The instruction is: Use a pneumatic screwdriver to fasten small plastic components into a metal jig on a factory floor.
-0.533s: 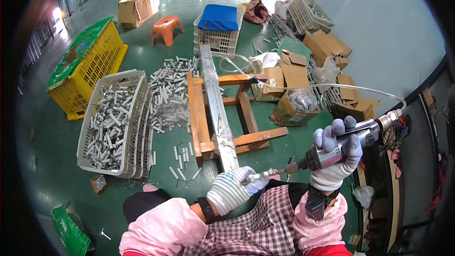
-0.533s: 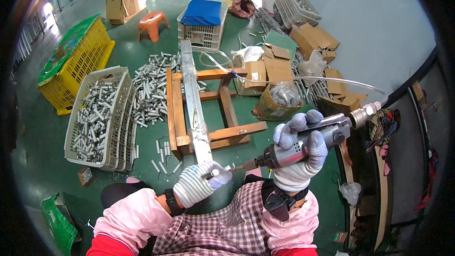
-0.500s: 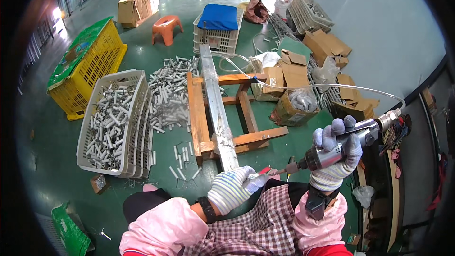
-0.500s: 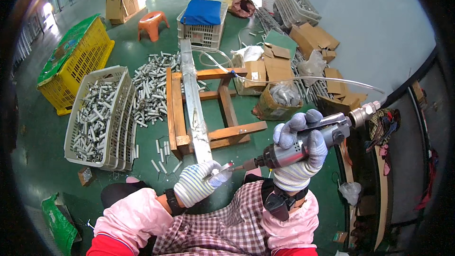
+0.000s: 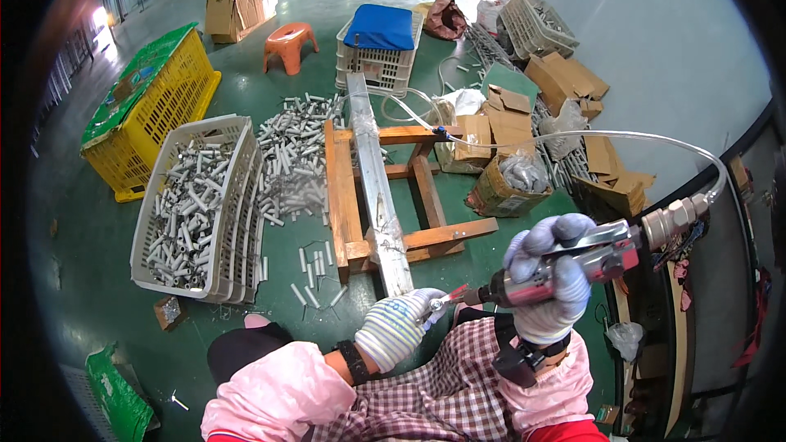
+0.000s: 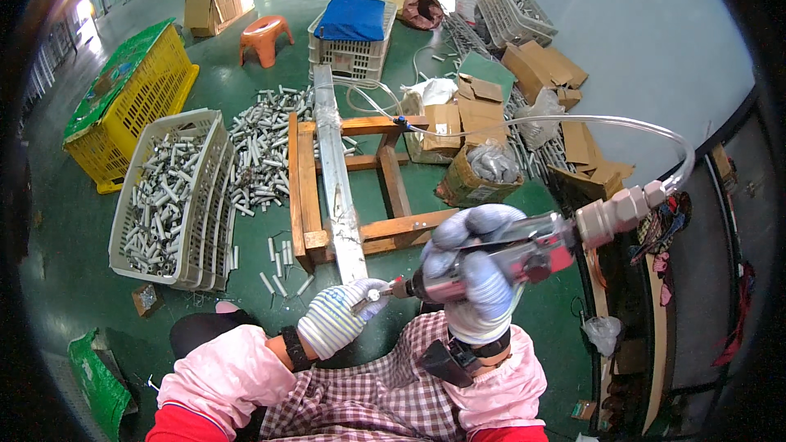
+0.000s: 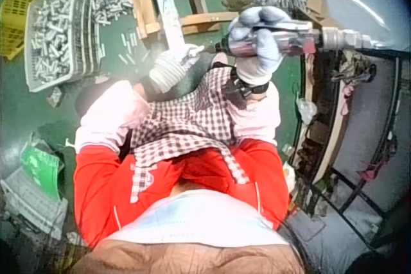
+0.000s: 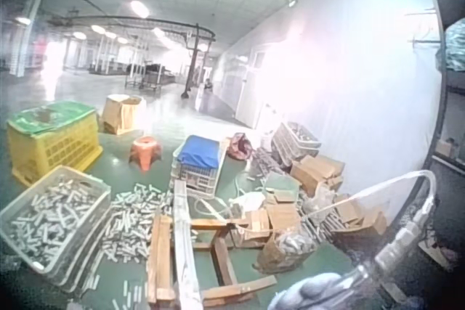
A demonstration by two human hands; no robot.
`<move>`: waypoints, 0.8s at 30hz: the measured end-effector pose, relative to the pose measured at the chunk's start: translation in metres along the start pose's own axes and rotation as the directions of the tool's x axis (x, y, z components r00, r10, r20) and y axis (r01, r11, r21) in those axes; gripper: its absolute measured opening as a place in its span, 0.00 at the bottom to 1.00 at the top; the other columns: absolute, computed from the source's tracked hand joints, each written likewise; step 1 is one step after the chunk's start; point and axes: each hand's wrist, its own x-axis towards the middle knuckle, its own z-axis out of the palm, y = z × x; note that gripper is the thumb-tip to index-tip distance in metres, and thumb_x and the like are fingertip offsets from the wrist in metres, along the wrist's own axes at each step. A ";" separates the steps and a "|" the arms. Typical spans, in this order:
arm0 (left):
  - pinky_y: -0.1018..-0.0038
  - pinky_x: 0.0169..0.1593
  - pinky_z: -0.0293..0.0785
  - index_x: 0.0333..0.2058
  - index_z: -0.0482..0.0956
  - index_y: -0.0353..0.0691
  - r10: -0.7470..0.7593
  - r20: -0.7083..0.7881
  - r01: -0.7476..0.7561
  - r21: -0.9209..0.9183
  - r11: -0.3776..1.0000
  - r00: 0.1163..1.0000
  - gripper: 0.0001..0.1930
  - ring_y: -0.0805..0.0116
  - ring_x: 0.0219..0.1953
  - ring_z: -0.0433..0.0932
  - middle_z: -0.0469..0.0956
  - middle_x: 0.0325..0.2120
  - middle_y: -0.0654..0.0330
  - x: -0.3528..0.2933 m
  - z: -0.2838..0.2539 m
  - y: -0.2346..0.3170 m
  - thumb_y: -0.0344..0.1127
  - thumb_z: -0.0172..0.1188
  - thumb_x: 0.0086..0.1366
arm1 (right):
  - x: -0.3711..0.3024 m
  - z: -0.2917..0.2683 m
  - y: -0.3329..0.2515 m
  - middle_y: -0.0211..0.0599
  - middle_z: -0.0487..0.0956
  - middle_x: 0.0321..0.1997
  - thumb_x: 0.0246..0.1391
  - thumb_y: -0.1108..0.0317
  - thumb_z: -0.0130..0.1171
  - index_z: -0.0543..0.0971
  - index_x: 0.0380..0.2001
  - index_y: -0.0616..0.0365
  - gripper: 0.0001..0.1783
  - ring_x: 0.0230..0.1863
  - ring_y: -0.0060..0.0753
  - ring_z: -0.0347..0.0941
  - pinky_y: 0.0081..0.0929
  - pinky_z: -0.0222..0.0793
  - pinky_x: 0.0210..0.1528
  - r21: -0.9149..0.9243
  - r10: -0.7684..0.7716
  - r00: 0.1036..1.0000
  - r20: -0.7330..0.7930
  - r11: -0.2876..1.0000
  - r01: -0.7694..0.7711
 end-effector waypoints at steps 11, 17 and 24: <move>0.64 0.34 0.73 0.42 0.76 0.44 0.007 0.056 -0.010 0.060 0.998 0.998 0.12 0.53 0.30 0.78 0.78 0.28 0.51 0.000 0.004 -0.011 0.41 0.54 0.62 | -0.012 0.013 0.004 0.38 0.74 0.33 0.37 0.64 0.74 0.69 0.42 0.53 0.29 0.26 0.31 0.73 0.29 0.72 0.29 -0.104 0.121 0.993 -0.011 0.987 -0.122; 0.64 0.33 0.74 0.41 0.75 0.44 0.001 0.063 -0.005 0.057 0.998 0.998 0.11 0.53 0.29 0.78 0.78 0.27 0.50 0.001 0.001 -0.008 0.41 0.53 0.63 | -0.012 0.011 0.008 0.38 0.74 0.32 0.37 0.64 0.74 0.70 0.42 0.53 0.28 0.24 0.30 0.73 0.27 0.72 0.27 -0.114 0.133 0.991 -0.023 0.984 -0.135; 0.63 0.34 0.74 0.42 0.75 0.43 -0.002 0.075 -0.002 0.050 0.999 0.997 0.13 0.51 0.31 0.78 0.78 0.28 0.48 0.001 -0.001 -0.007 0.42 0.54 0.63 | -0.016 0.024 0.006 0.41 0.75 0.32 0.38 0.68 0.73 0.70 0.41 0.54 0.27 0.24 0.30 0.73 0.25 0.74 0.27 -0.183 0.164 0.985 -0.049 0.968 -0.171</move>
